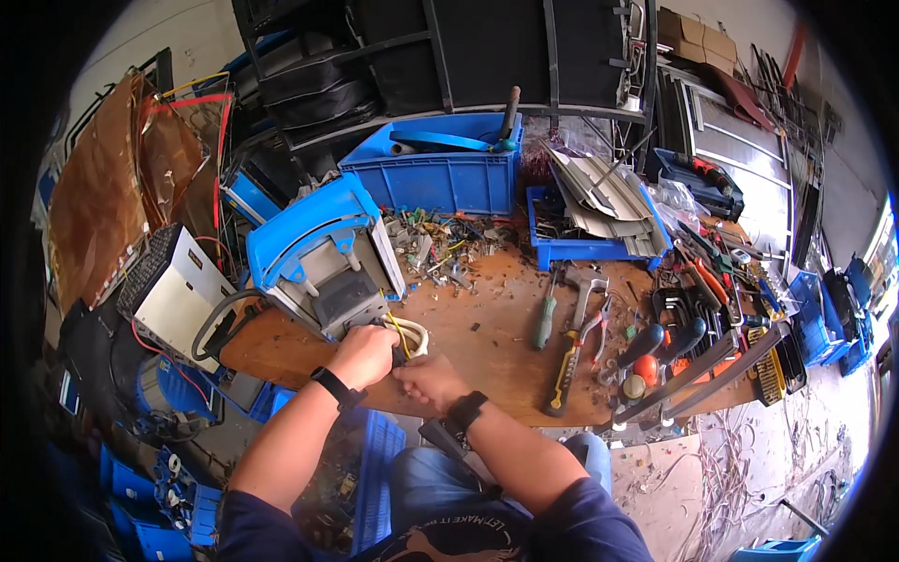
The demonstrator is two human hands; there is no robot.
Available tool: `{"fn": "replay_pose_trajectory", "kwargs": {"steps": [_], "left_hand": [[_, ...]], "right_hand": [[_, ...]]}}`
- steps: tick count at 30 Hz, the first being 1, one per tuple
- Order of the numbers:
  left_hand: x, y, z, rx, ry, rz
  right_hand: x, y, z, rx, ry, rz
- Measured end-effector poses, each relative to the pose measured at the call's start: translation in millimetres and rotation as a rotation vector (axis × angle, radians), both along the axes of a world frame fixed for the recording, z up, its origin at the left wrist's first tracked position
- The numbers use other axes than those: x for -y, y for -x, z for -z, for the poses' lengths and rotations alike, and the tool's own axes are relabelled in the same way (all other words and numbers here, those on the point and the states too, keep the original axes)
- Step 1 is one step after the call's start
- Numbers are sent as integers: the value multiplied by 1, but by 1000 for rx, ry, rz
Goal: The person assembles a small electronic device by inserting a black rectangular component into a blue plastic housing. They then connect a yellow wire to the component and secure it with a screw using a screwdriver.
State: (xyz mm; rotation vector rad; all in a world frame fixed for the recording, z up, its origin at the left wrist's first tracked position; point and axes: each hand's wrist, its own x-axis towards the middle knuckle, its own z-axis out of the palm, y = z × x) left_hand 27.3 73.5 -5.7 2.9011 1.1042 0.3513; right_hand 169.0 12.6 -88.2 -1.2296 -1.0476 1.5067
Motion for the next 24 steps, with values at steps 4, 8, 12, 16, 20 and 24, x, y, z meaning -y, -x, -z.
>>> {"fn": "replay_pose_trajectory", "kwargs": {"steps": [4, 8, 12, 16, 20, 24], "left_hand": [[2, 1, 1, -2, -7, 0], [1, 1, 0, -6, -6, 4], [1, 0, 2, -7, -17, -10], [-1, 1, 4, 9, -18, -8], [1, 1, 0, 11, 19, -28], [0, 1, 1, 9, 9, -33]], "right_hand": [[10, 10, -30, 1122, -493, 64], [19, 10, -41, 1412, -685, 68], [21, 6, -34, 1165, -630, 177], [2, -11, -18, 637, -215, 165], [2, -18, -20, 128, 176, -34], [5, -13, -11, -318, 369, -66]]}}
